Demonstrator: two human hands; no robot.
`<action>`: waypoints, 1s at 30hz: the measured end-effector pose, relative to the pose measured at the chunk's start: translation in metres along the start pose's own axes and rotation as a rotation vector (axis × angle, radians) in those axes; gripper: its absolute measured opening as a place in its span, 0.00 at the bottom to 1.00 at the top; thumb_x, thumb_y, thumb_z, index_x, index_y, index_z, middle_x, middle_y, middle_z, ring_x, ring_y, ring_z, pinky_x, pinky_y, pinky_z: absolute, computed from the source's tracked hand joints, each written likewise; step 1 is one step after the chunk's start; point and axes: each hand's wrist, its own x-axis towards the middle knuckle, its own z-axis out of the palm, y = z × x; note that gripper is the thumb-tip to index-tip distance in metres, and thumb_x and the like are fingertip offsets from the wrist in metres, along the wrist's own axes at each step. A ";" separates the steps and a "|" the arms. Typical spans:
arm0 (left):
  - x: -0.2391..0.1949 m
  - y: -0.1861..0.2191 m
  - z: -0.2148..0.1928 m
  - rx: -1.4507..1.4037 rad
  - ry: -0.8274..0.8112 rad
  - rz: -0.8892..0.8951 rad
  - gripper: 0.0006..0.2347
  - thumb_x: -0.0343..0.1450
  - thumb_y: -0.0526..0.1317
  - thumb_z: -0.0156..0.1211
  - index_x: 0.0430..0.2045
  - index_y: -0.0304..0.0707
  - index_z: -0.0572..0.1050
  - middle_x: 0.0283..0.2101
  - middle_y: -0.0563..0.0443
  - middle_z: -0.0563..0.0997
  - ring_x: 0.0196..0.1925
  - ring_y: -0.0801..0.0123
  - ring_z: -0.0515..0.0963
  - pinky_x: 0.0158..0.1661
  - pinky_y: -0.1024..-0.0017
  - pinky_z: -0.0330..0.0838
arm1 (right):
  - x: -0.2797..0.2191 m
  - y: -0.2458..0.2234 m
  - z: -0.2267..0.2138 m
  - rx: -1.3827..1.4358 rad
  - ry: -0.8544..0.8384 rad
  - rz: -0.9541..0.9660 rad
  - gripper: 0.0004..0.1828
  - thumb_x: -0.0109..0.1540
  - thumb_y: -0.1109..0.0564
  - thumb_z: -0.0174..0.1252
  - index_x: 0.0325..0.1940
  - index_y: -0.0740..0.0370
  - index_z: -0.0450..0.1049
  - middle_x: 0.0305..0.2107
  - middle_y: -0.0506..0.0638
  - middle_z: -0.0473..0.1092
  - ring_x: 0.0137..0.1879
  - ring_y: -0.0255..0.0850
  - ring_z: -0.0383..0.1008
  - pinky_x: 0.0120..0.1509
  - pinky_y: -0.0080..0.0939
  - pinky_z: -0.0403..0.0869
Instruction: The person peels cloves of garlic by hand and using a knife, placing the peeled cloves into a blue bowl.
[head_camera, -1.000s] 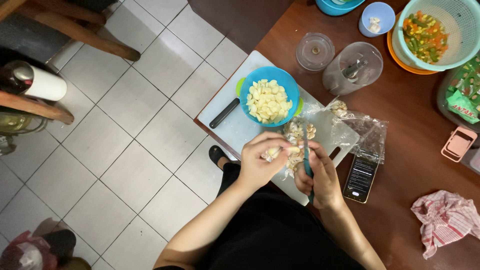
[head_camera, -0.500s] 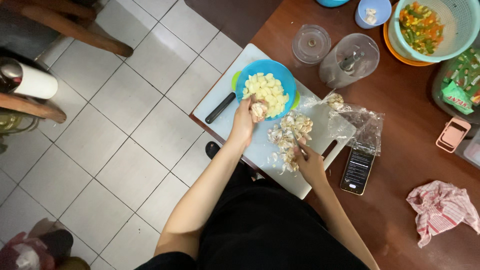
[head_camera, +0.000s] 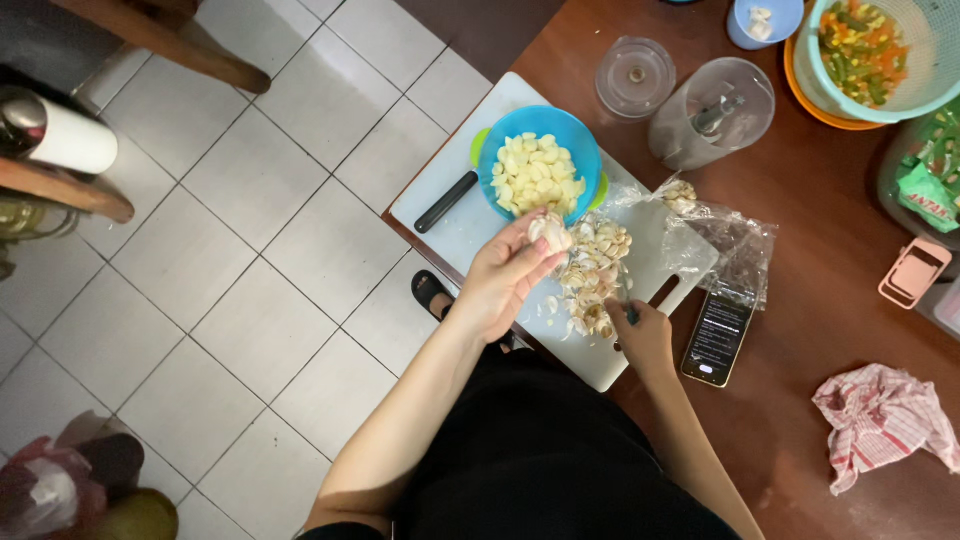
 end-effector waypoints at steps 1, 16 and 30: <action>-0.004 -0.002 0.001 -0.009 -0.009 0.028 0.27 0.75 0.37 0.59 0.68 0.21 0.59 0.62 0.41 0.72 0.63 0.61 0.75 0.65 0.64 0.70 | -0.002 0.000 -0.002 -0.040 -0.005 -0.087 0.24 0.63 0.46 0.61 0.51 0.70 0.76 0.18 0.54 0.70 0.23 0.39 0.73 0.31 0.42 0.73; -0.066 0.001 0.008 0.075 0.058 0.257 0.26 0.76 0.41 0.59 0.67 0.23 0.63 0.61 0.40 0.76 0.61 0.62 0.78 0.64 0.62 0.72 | -0.100 -0.101 -0.035 0.074 -0.181 -0.443 0.20 0.71 0.53 0.42 0.43 0.65 0.79 0.22 0.48 0.73 0.26 0.34 0.69 0.30 0.36 0.69; -0.062 0.046 -0.003 0.168 0.027 0.413 0.23 0.76 0.35 0.59 0.66 0.21 0.64 0.59 0.38 0.77 0.60 0.62 0.79 0.62 0.64 0.73 | -0.111 -0.172 0.001 -0.081 -0.018 -0.702 0.13 0.68 0.55 0.51 0.36 0.66 0.76 0.21 0.53 0.75 0.28 0.41 0.77 0.36 0.41 0.74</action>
